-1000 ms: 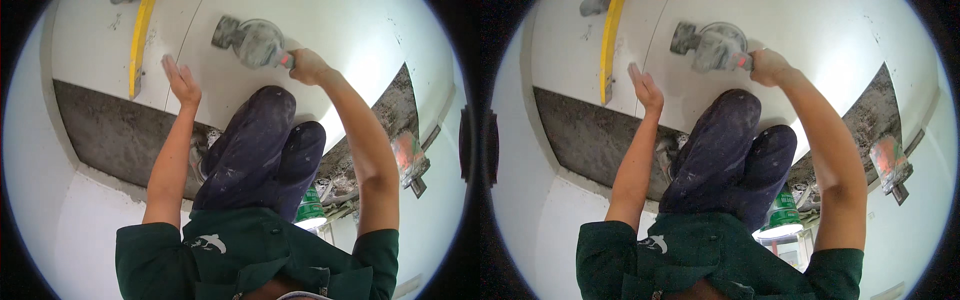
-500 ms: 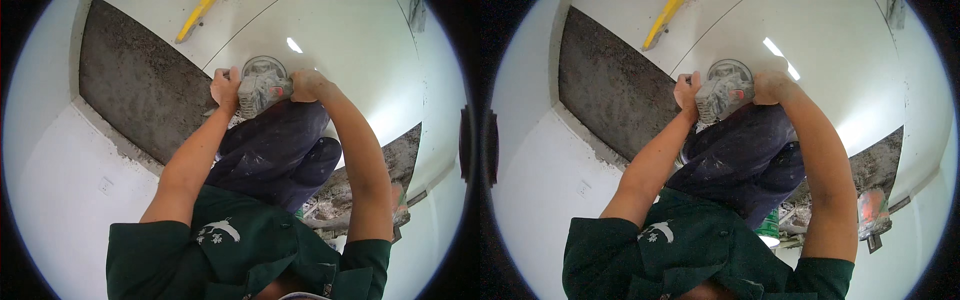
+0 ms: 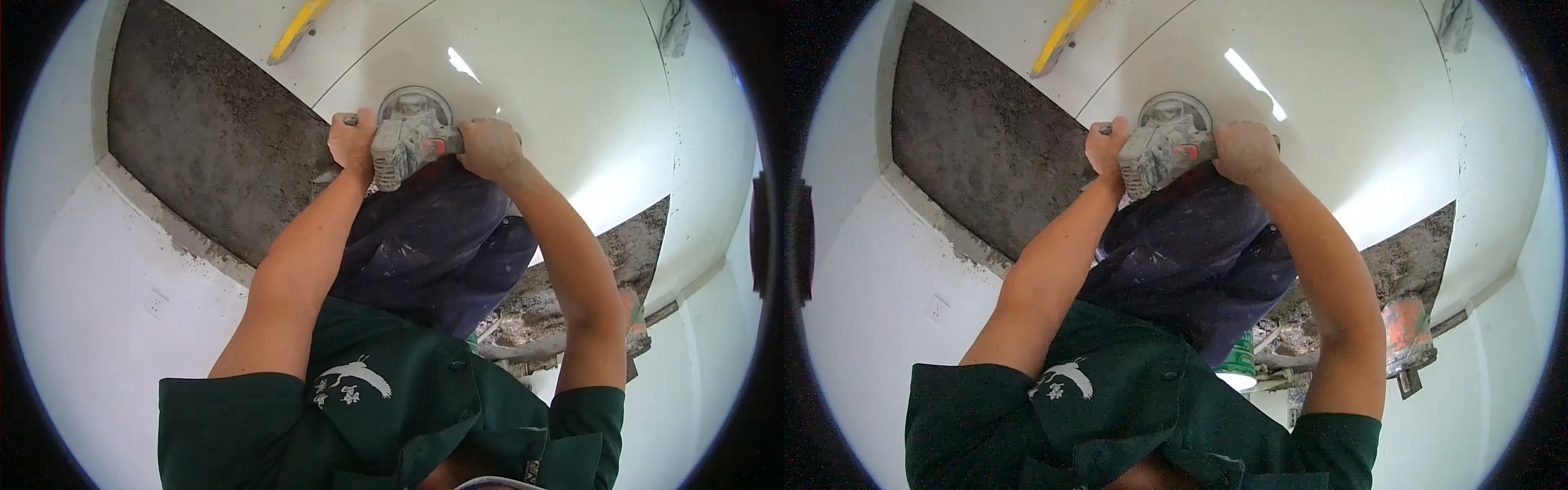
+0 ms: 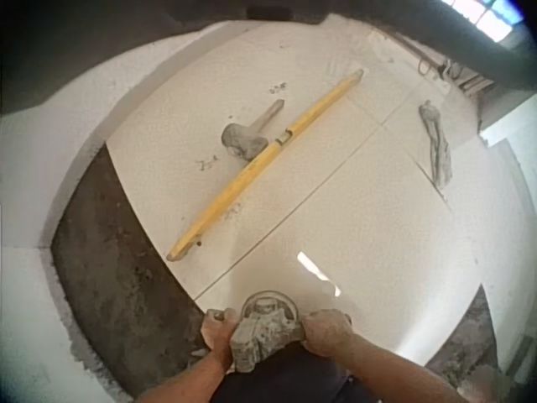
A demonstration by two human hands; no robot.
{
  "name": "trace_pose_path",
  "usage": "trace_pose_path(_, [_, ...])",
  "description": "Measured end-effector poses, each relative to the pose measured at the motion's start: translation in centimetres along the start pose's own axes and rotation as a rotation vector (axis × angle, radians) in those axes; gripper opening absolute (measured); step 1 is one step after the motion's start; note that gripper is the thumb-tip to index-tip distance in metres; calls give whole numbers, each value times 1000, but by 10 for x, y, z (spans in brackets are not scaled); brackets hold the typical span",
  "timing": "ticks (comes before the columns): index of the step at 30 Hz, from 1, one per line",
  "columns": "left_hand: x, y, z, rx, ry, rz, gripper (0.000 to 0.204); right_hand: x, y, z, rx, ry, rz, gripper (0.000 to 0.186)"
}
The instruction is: Installing a large floor tile using a suction cup vibrator tool to position and settle it into the mortar.
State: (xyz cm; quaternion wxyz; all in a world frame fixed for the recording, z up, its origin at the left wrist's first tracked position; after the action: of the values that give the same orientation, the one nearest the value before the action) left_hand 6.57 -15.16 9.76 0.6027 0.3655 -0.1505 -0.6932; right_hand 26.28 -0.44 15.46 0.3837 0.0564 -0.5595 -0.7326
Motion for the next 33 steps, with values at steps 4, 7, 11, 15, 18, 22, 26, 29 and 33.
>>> trace_pose_path(4, [-4,1,-3,5,-17,56,41,0,-1,8,35,-14,40,39])
trace_pose_path(7, [-5,1,-5,-21,-85,88,40,4,-2,8,90,-9,-12,41])
trace_pose_path(11, [-5,-1,0,-17,-68,86,40,5,-4,8,60,-38,-18,46])
trace_pose_path(15, [-4,8,-4,-15,5,66,42,-4,-6,-11,-86,-22,34,45])
trace_pose_path(18, [11,-5,-1,-21,-37,33,42,9,-6,1,42,-74,-15,46])
trace_pose_path(22, [-7,8,-5,-55,-131,103,41,4,-6,9,214,-109,-69,47])
trace_pose_path(26, [-11,7,-7,-80,-141,177,41,-2,-13,17,332,-73,-49,39])
trace_pose_path(29, [-13,7,-11,-109,-166,208,41,-7,-19,15,338,-16,12,41])
trace_pose_path(33, [-11,6,-5,-143,-184,200,41,1,-14,18,262,30,1,42])
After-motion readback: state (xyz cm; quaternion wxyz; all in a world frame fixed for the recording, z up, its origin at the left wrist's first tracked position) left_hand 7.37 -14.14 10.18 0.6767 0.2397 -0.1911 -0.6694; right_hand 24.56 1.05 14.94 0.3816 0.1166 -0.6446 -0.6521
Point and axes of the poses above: each hand's wrist, its own y-axis away from the middle knuckle, its own z-axis out of the back of the hand, x = y × z, the point moved 1 cm from there along -y, towards the middle knuckle, and after that the axes turned 14 degrees about x, right-handed, at the moved point
